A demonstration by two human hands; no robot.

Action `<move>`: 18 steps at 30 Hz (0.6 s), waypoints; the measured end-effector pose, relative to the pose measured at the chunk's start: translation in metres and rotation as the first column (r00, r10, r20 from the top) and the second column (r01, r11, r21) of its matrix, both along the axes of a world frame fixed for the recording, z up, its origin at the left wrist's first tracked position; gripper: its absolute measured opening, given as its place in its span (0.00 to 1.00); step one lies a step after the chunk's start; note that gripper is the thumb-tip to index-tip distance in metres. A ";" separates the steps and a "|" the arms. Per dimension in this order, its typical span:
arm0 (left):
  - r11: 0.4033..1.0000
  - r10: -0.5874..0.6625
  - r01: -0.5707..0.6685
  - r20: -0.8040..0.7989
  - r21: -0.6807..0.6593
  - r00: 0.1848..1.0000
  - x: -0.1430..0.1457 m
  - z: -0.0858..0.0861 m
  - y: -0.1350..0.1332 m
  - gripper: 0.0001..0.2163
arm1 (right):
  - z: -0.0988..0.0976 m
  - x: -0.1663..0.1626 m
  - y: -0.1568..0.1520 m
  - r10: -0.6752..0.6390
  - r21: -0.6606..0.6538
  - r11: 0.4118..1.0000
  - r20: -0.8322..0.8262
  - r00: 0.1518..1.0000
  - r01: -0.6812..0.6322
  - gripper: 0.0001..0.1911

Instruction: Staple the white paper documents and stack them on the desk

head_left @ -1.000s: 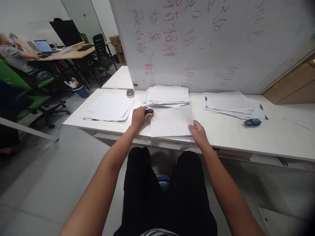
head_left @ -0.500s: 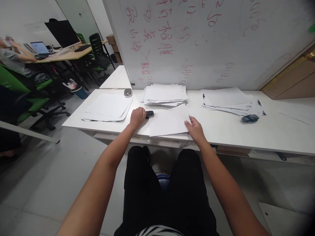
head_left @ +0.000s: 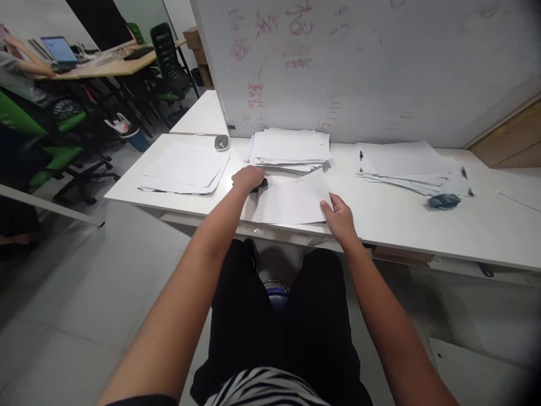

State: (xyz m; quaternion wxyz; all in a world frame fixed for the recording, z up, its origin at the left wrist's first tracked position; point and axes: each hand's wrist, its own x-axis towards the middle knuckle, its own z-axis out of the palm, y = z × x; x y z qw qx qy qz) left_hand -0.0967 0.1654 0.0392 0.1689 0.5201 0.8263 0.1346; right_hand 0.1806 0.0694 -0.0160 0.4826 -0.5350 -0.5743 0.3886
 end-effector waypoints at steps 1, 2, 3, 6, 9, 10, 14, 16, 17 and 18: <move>1.000 -0.010 0.010 -0.003 0.000 1.000 0.001 -0.001 0.000 0.18 | 0.000 0.000 0.000 -0.004 0.000 1.000 0.007 1.000 0.004 0.23; 1.000 -0.023 0.023 -0.011 -0.002 1.000 0.001 -0.003 0.000 0.18 | 0.000 0.000 0.000 -0.008 0.001 1.000 0.011 1.000 0.008 0.22; 0.999 -0.037 0.036 -0.022 -0.004 0.999 0.001 -0.004 0.000 0.19 | -0.001 0.000 -0.001 -0.011 0.005 1.000 0.012 1.000 0.011 0.22; 0.997 -0.079 0.079 -0.066 -0.002 0.995 0.000 -0.013 0.004 0.22 | -0.002 0.001 -0.001 -0.008 0.013 1.000 0.012 1.000 0.008 0.21; 0.984 -0.131 0.143 -0.116 0.105 0.985 -0.003 -0.030 0.012 0.25 | -0.005 0.001 0.001 -0.008 0.040 0.999 0.002 1.000 0.007 0.20; 0.975 -0.146 0.165 -0.130 0.151 0.981 -0.003 -0.036 0.014 0.26 | -0.006 0.001 0.002 -0.010 0.054 0.999 -0.001 1.000 0.010 0.20; 0.957 -0.174 0.196 -0.117 0.213 0.978 -0.004 -0.045 0.018 0.26 | -0.008 0.001 0.005 -0.021 0.074 0.997 0.006 1.000 0.020 0.20; 0.964 -0.157 0.170 -0.080 0.205 0.984 -0.002 -0.039 0.013 0.22 | -0.008 0.001 0.005 -0.024 0.067 0.997 0.008 1.000 0.023 0.20; 0.967 -0.142 0.151 -0.059 0.205 0.988 -0.001 -0.035 0.010 0.20 | -0.007 0.000 0.006 -0.024 0.063 0.998 0.003 1.000 0.024 0.20; 0.969 -0.127 0.133 -0.038 0.210 0.991 0.000 -0.030 0.007 0.18 | -0.006 -0.001 0.006 -0.023 0.060 0.998 -0.005 1.000 0.023 0.20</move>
